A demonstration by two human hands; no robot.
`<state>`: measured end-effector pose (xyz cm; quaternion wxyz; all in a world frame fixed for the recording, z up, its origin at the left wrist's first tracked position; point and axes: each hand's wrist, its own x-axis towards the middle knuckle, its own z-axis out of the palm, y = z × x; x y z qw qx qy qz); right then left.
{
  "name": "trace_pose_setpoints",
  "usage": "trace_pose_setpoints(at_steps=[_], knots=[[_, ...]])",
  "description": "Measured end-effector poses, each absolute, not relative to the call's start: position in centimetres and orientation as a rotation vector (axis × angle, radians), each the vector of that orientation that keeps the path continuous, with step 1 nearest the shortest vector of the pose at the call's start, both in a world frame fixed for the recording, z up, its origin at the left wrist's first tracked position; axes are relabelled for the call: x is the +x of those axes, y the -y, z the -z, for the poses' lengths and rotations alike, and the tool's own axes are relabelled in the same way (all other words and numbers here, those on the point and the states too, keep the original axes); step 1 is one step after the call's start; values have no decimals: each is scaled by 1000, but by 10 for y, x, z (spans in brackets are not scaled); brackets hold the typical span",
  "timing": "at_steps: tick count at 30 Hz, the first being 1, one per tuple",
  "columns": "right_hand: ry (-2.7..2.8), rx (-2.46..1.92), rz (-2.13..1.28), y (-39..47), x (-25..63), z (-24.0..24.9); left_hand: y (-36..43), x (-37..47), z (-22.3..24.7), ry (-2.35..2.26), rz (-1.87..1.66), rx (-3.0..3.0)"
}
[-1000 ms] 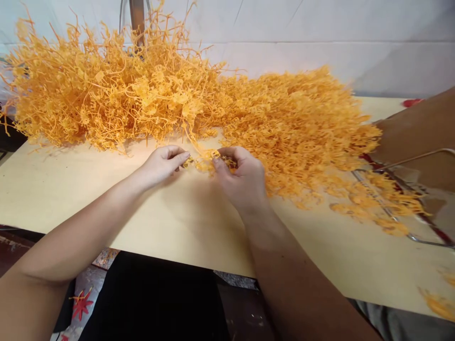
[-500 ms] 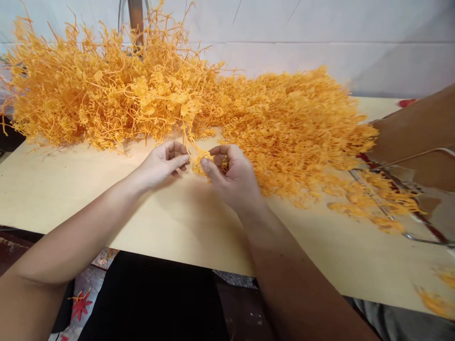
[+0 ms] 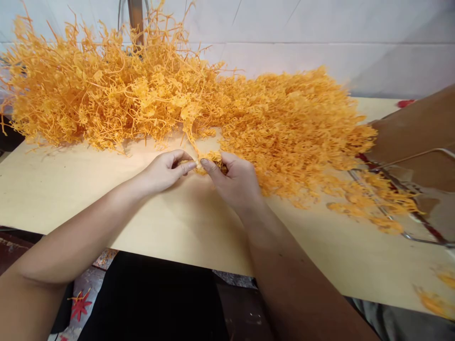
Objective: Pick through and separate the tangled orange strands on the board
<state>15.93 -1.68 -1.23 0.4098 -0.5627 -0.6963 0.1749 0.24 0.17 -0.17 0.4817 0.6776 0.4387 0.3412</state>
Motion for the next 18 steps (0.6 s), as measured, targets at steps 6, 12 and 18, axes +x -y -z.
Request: trace_pose_setpoints(at_steps=[6,12,18], knots=[[1873,-1430,-421,19,155,16,-13,-5,12,-1249,-803,1966],[1988,-1361,-383,18,150,19,-21,-1,17,-1504,-607,2290],[1950,-1297,-412,27,150,10,-41,-9,25,-1549,-745,2023]])
